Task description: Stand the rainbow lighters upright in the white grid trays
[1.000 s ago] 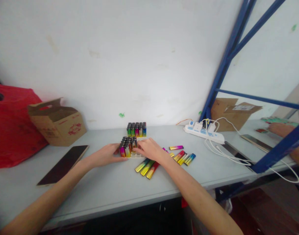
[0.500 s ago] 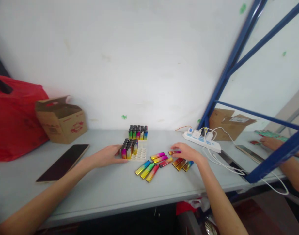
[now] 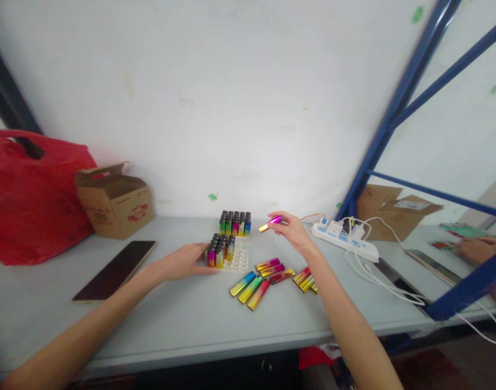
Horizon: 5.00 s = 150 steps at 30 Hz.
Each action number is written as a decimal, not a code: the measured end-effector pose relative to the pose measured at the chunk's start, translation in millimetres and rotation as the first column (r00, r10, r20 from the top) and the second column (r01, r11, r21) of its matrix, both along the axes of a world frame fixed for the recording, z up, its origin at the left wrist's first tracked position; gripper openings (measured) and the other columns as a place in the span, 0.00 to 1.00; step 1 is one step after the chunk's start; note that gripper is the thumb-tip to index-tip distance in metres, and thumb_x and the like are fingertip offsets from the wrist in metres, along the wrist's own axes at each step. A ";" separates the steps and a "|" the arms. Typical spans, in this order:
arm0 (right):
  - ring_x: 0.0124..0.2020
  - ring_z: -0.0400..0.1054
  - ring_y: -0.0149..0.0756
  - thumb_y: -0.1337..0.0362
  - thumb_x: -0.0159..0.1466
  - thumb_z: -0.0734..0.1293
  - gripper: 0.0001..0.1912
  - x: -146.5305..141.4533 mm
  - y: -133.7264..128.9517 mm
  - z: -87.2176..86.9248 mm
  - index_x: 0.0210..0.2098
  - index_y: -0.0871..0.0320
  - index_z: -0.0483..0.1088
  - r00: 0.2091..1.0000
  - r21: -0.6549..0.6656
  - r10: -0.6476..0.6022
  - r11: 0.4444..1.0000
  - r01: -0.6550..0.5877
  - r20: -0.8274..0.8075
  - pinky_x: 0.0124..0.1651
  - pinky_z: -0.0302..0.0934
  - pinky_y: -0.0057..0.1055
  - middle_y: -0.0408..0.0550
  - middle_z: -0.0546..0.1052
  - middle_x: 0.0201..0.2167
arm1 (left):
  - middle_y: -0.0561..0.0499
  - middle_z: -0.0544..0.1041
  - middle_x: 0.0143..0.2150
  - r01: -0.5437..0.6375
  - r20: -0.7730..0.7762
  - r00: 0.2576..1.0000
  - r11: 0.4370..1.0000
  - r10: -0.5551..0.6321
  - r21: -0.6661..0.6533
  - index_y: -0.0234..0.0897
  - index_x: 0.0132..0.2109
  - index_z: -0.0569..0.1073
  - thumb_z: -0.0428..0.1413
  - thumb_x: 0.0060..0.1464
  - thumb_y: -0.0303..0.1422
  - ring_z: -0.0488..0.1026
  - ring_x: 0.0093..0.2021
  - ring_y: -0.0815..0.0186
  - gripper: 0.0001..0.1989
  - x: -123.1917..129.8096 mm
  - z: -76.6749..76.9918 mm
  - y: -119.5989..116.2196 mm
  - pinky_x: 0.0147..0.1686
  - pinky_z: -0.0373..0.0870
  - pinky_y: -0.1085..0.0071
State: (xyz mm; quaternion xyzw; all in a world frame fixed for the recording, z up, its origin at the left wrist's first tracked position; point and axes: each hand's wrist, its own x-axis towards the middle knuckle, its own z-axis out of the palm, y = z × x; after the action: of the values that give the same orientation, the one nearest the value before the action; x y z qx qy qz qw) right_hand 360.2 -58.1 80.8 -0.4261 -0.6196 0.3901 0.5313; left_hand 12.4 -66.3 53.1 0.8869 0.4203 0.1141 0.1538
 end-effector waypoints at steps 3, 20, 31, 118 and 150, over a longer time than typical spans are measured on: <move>0.35 0.68 0.31 0.57 0.50 0.81 0.20 -29.6 9.3 -3.6 0.40 0.54 0.79 0.956 -0.058 0.043 0.996 -0.062 -0.289 0.35 0.62 0.27 0.44 0.76 0.35 | 0.43 0.81 0.50 0.000 0.021 1.000 1.000 0.000 0.001 0.38 0.51 0.75 0.59 0.51 0.59 0.78 0.47 0.51 0.32 -0.6 0.7 -1.0 0.46 0.72 0.63; 0.18 0.40 0.24 0.33 0.64 0.60 0.31 -83.0 -13.2 -36.7 0.27 0.55 0.60 0.964 -0.283 0.139 0.938 -0.202 -0.227 0.19 0.36 0.22 0.34 0.52 0.20 | 0.44 0.81 0.46 0.012 -0.017 1.000 1.000 -0.012 -0.015 0.38 0.48 0.75 0.57 0.53 0.58 0.78 0.43 0.53 0.29 2.3 5.5 -2.9 0.41 0.70 0.65; 0.15 0.37 0.24 0.44 0.66 0.57 0.26 -93.1 -18.5 -41.9 0.21 0.54 0.52 0.994 -0.334 0.031 0.941 -0.064 -0.103 0.18 0.34 0.25 0.34 0.48 0.15 | 0.44 0.81 0.47 0.027 -0.018 0.999 1.000 -0.027 -0.012 0.37 0.49 0.75 0.58 0.54 0.57 0.78 0.44 0.53 0.29 0.9 1.8 0.0 0.43 0.71 0.65; 0.76 0.40 0.53 0.41 0.73 0.50 0.37 -48.9 -141.9 -68.0 0.74 0.55 0.53 0.307 0.161 -0.190 0.980 0.119 0.932 0.74 0.39 0.57 0.56 0.53 0.74 | 0.44 0.81 0.49 0.025 0.014 1.000 1.000 -0.025 -0.012 0.38 0.52 0.75 0.59 0.53 0.58 0.78 0.46 0.52 0.31 -0.5 0.1 2.4 0.45 0.72 0.63; 0.44 0.74 0.42 0.47 0.60 0.73 0.20 38.9 -10.9 -8.0 0.39 0.59 0.76 0.963 0.100 -0.041 0.995 0.014 0.268 0.52 0.69 0.42 0.52 0.80 0.40 | 0.44 0.81 0.48 0.008 0.028 1.000 1.000 -0.008 -0.012 0.39 0.51 0.75 0.59 0.51 0.59 0.78 0.45 0.52 0.31 -1.0 -2.2 2.6 0.42 0.71 0.65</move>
State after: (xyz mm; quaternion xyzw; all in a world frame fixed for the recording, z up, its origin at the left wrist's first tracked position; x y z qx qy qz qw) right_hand 399.2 -68.9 72.8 -0.4574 -0.6985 0.2902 0.4676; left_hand 11.4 -63.7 50.9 0.8859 0.4153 0.1235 0.1656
